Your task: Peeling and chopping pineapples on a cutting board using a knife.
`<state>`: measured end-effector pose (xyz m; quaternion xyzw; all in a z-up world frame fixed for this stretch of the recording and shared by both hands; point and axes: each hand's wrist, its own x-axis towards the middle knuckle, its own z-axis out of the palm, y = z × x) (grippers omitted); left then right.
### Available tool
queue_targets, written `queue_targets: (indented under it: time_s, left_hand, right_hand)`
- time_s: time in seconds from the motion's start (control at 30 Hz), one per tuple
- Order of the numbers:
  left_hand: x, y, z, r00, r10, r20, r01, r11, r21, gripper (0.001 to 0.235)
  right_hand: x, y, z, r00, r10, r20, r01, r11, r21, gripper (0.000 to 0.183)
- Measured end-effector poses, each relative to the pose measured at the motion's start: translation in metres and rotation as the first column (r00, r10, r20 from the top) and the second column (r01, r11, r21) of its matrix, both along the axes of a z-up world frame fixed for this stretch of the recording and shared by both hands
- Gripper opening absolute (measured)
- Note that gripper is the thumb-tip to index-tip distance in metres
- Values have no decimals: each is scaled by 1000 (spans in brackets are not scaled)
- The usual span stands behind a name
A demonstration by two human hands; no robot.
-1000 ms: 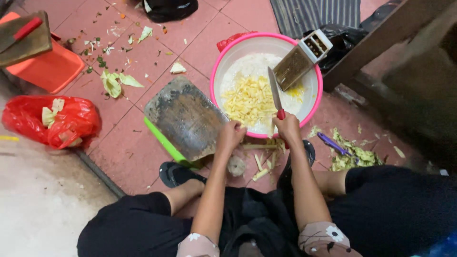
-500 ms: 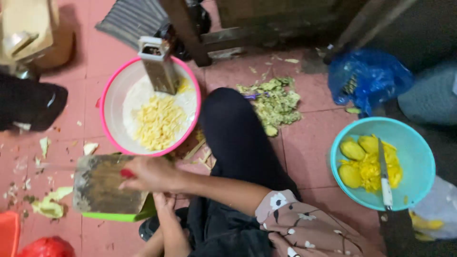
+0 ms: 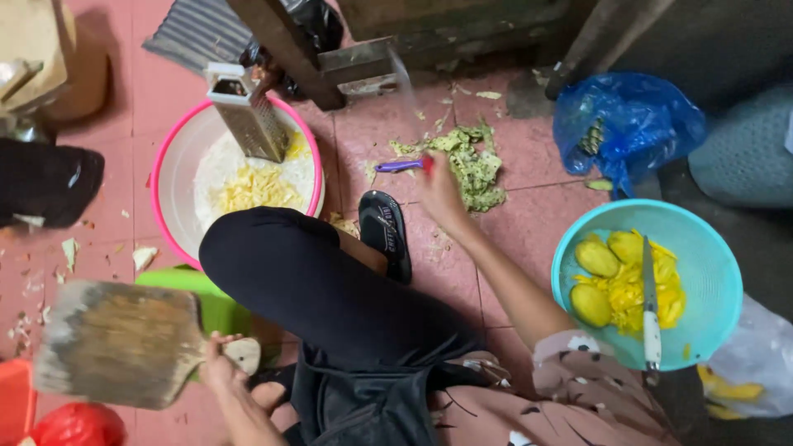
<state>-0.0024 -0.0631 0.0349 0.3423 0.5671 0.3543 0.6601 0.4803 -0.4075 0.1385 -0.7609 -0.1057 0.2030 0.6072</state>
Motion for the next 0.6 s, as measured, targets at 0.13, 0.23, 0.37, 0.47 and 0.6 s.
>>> queue_targets:
  time_s: [0.13,0.23,0.37,0.47,0.6]
  left_hand:
    - [30,12,134,985,-163,-61,168,982,83,27]
    - [66,-88,263,542,-303,-784,833,319,453,117]
    - [21,124,131,898,-258,-356,370,881,294,17]
    - [-26,200,156,850,-354,-389,487,811,325,25]
    - [15,239,192,779,-438,-449,606,709,360,37]
  right_hand:
    - [-30,-13,-137,984,136,112,-69,882,-465,29]
    - [-50,15,-240,909,292,298,-30,758,-651,24]
    - [-64,69,-297,855,362,371,38,671,-741,25]
    - [-56,85,-344,859,323,398,85,676,-732,28]
    - [-39,67,-366,938,295,180,-16,557,-831,40]
